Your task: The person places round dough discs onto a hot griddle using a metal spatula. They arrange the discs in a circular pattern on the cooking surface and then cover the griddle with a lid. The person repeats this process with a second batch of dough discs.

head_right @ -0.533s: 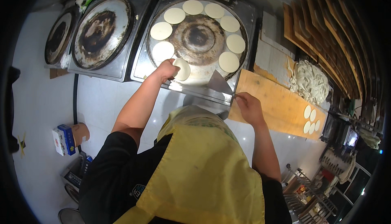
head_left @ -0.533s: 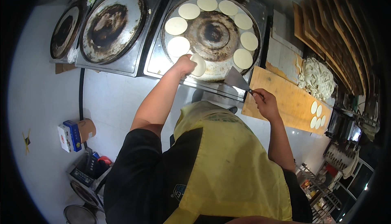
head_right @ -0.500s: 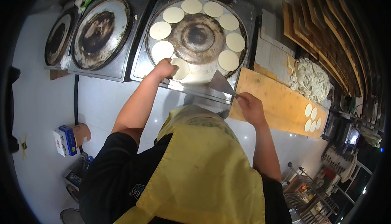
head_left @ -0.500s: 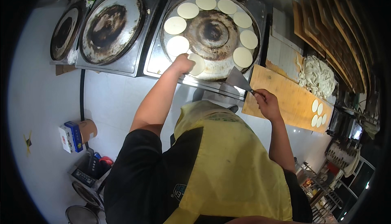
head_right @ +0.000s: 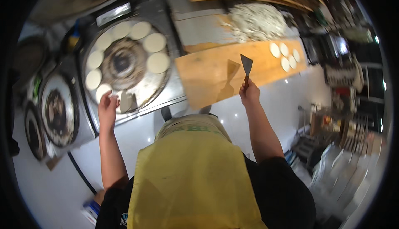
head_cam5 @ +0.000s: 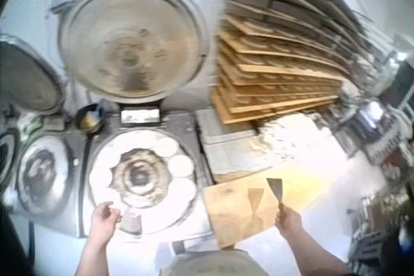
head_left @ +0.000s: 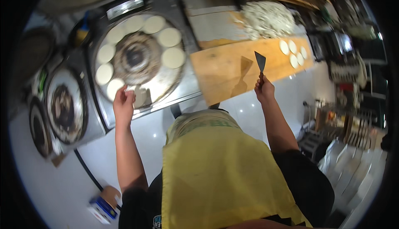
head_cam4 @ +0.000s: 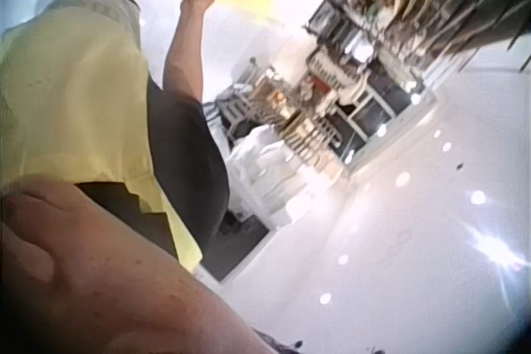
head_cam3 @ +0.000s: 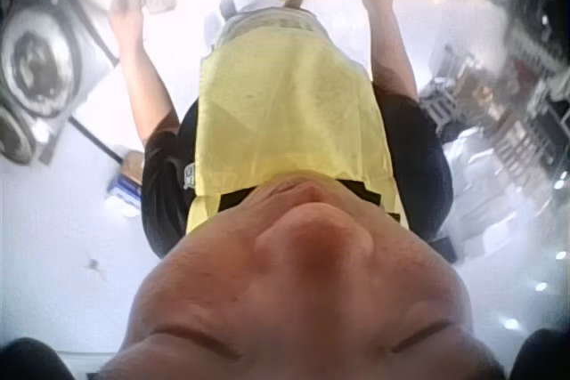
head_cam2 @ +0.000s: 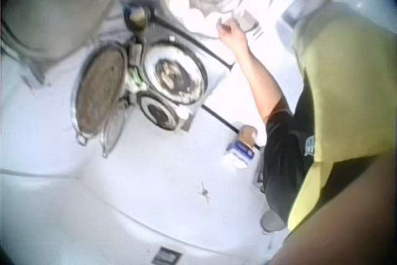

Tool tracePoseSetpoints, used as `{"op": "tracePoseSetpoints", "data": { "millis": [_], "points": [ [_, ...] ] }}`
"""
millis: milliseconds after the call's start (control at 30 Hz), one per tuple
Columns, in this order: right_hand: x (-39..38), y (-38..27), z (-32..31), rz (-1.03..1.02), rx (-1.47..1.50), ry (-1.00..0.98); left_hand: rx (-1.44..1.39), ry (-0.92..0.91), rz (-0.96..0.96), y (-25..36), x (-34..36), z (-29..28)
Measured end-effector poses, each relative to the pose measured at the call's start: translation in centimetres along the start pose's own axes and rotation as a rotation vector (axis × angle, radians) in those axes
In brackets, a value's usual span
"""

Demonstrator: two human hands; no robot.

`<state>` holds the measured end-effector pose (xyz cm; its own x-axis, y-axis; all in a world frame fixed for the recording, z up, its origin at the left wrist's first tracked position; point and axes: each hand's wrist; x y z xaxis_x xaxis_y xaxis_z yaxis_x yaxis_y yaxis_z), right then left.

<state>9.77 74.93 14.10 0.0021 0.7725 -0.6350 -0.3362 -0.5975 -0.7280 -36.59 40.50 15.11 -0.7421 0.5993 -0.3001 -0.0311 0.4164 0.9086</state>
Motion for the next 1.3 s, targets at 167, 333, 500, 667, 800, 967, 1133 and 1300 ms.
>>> {"op": "tracePoseSetpoints", "data": {
  "millis": [167, 333, 500, 667, 800, 967, 1133, 1300],
  "points": [
    [9.2, -5.9, -7.2, 0.02, 0.133, 0.276, -0.116, -0.23, -0.127, 1.0, -3.6, 11.2],
    [21.3, -9.8, -11.6, 0.0, 0.143, 0.27, 0.071, -0.28, -0.217, 2.5, -7.6, 18.7],
    [28.7, -15.4, -13.3, -0.06, 0.186, 0.25, 0.186, -0.38, -0.222, 5.9, -9.4, 25.7],
    [25.8, -16.6, -16.6, -0.138, 0.215, -0.112, 0.002, -0.408, -0.179, 9.4, -9.6, 34.3],
    [18.7, -18.8, -17.7, 0.011, 0.12, -0.486, -0.371, -0.385, -0.236, 12.3, -8.7, 40.4],
    [8.4, -20.1, -12.9, 0.139, -0.327, -0.886, -0.891, -0.824, -0.521, 16.3, -6.1, 43.7],
    [3.2, -17.1, -6.2, -0.089, -0.926, -0.964, -1.008, -0.845, -0.453, 11.6, -5.6, 41.0],
    [-2.3, -14.3, 0.3, -0.336, -1.288, -0.995, -0.923, -0.675, -0.38, 6.5, -6.2, 32.9]
  ]
}}
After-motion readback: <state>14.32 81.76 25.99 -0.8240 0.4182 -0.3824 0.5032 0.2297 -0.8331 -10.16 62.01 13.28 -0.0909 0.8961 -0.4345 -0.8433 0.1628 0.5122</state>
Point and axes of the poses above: each hand's wrist, its own x-axis towards the middle knuckle, its own z-axis out of the palm, y = z × x, and after that the axes turned 9 degrees about x, right-handed
